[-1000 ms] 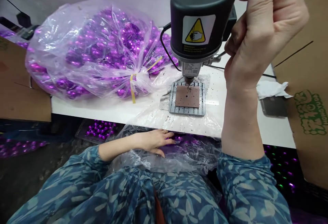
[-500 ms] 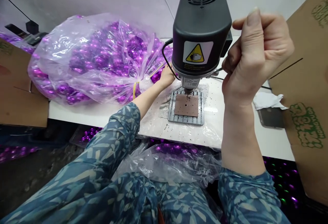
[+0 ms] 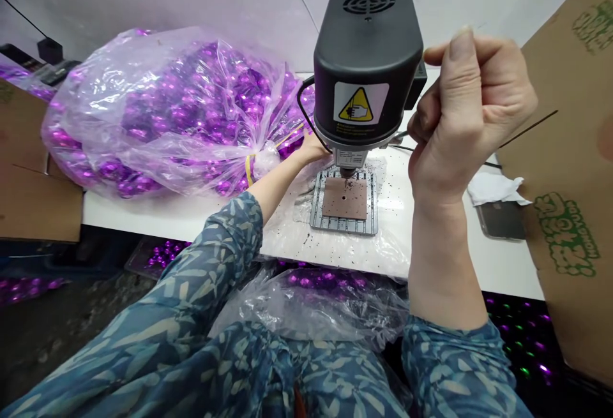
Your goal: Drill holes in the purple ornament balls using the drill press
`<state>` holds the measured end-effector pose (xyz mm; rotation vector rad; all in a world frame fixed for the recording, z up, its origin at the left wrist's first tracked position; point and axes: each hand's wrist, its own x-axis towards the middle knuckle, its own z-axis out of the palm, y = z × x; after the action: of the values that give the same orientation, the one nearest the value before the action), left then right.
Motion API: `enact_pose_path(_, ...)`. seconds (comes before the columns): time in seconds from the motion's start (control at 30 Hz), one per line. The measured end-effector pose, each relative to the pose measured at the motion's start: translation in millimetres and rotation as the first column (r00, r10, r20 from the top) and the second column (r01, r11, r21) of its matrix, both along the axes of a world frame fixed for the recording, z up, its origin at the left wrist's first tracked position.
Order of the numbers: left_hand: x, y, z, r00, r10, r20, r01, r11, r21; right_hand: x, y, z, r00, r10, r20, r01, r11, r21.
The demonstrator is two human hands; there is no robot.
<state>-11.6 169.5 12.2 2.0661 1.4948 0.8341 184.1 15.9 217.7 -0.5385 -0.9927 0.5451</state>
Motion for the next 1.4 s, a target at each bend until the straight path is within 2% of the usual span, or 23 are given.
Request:
enact_pose_path(0.1, -20, -39, 7.2, 0.969, 0.008, -0.245, -0.030, 0.996, -0.086, 0, -4, -0.3, 0.998, -0.049, 0.037, 0.051, 0.997, -0.052)
enact_pose_path(0.23, -47, -98, 4.8, 0.949, -0.037, -0.312, 0.016, 0.997, -0.069, -3, 3, -3.7, 0.999, -0.050, -0.007, 0.051, 0.997, 0.050)
enact_pose_path(0.37, -69, -140, -2.5, 0.972, -0.028, -0.232, 0.013, 0.998, -0.063, -4, 13, -6.2, 0.997, -0.048, -0.062, 0.056, 0.991, 0.124)
enact_pose_path(0.5, -86, -165, -0.8, 0.998, 0.018, -0.056, -0.024, 0.993, -0.117, -2, 12, -6.0, 0.998, 0.003, -0.062, 0.004, 0.994, 0.112)
enact_pose_path(0.6, -88, -178, 5.3, 0.993, 0.094, 0.067, -0.092, 0.995, -0.030, 0, 10, -6.1, 0.999, 0.004, -0.036, -0.001, 0.996, 0.089)
enact_pose_path(0.67, -81, -186, 8.1, 0.978, 0.114, 0.176, -0.120, 0.993, 0.023, 0, 11, -6.7, 1.000, -0.015, -0.011, 0.016, 0.997, 0.075)
enact_pose_path(0.73, -66, -192, 9.0, 0.922, 0.125, 0.366, -0.122, 0.992, -0.032, 0, 14, -7.6, 0.998, -0.068, 0.006, 0.067, 0.994, 0.085)
enact_pose_path(0.83, -39, -198, 8.4, 0.702, 0.199, 0.683, -0.002, 0.961, -0.278, 0, 19, -9.4, 0.989, -0.140, 0.043, 0.135, 0.987, 0.091)
enact_pose_path(0.9, -24, -199, 8.4, 0.574, 0.257, 0.778, 0.140, 0.905, -0.402, -1, 22, -10.3, 0.985, -0.162, 0.061, 0.155, 0.982, 0.106)
enact_pose_path(1.0, -11, -198, 8.0, 0.496, 0.325, 0.805, 0.214, 0.853, -0.476, -2, 22, -10.7, 0.976, -0.205, 0.078, 0.193, 0.972, 0.137)
enact_pose_path(1.13, -8, -193, 1.1, 0.497, 0.343, 0.797, 0.151, 0.870, -0.469, -3, 17, -9.0, 0.973, -0.184, 0.138, 0.172, 0.981, 0.091)
enact_pose_path(1.2, -7, -190, -5.6, 0.546, 0.285, 0.788, 0.122, 0.903, -0.411, -4, 14, -7.5, 0.986, -0.134, 0.101, 0.124, 0.987, 0.106)
enact_pose_path(1.3, -3, -184, -17.7, 0.662, 0.136, 0.737, 0.101, 0.958, -0.268, -5, 11, -5.2, 0.997, -0.065, 0.045, 0.060, 0.993, 0.104)
enact_pose_path(1.4, 3, -176, -28.1, 0.732, 0.039, 0.680, 0.098, 0.982, -0.162, -4, 9, -3.5, 0.999, -0.028, 0.030, 0.026, 0.996, 0.080)
